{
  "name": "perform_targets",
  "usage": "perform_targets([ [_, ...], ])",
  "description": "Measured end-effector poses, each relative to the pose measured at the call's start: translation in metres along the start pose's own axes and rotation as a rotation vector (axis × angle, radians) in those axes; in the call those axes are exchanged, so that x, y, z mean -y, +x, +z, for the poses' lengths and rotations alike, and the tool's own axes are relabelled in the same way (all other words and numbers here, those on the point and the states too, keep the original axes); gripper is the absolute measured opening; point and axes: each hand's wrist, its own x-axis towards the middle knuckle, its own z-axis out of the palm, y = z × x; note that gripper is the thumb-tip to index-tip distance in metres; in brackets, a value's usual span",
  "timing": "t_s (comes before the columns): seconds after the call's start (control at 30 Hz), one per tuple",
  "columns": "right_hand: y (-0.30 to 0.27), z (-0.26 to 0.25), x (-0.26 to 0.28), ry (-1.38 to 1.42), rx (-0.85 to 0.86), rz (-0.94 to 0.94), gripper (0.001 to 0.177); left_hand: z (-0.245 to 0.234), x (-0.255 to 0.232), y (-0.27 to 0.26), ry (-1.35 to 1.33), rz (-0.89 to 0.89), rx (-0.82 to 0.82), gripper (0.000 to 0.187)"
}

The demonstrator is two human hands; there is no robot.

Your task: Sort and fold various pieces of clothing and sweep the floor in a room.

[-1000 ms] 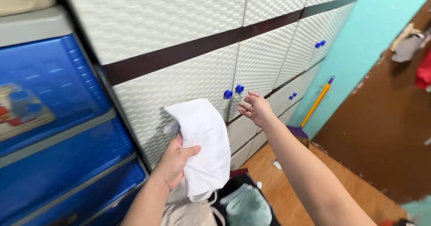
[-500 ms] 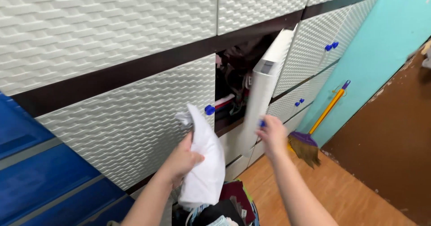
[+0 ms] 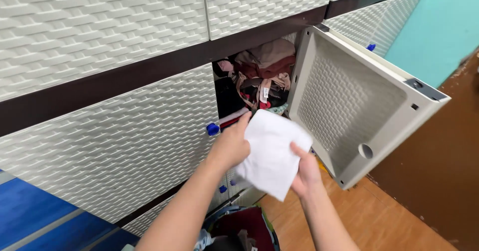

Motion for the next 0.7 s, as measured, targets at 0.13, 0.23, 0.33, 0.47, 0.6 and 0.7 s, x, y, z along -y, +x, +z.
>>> perform_targets([
  [0.13, 0.085, 0.032, 0.011, -0.168, 0.079, -0.413, 0.052, -0.017, 0.039, -0.003, 0.327, 0.148, -0.235, 0.063],
  [0.23, 0.162, 0.060, -0.002, -0.639, 0.397, -0.873, 0.047, -0.023, 0.051, -0.011, 0.701, 0.395, -0.389, 0.046],
  [0.33, 0.207, 0.105, -0.015, -1.330, 0.566, -1.032, 0.071, -0.022, 0.070, -0.005, 0.891, 0.494, -0.500, 0.041],
  [0.47, 0.261, 0.104, -0.044, -2.268, 1.002, -0.988, 0.051, -0.014, 0.078, 0.005, 1.016, 0.485, -0.495, 0.045],
  [0.6, 0.265, 0.104, -0.050, -2.287, 1.095, -0.296, 0.051, -0.002, 0.077, 0.005, 1.169, 0.392, -0.394, 0.059],
  [0.7, 0.245, 0.072, -0.044, -2.403, 0.843, -0.396, 0.051, 0.007, 0.080, 0.018, 1.329, 0.292, -0.337, 0.063],
])
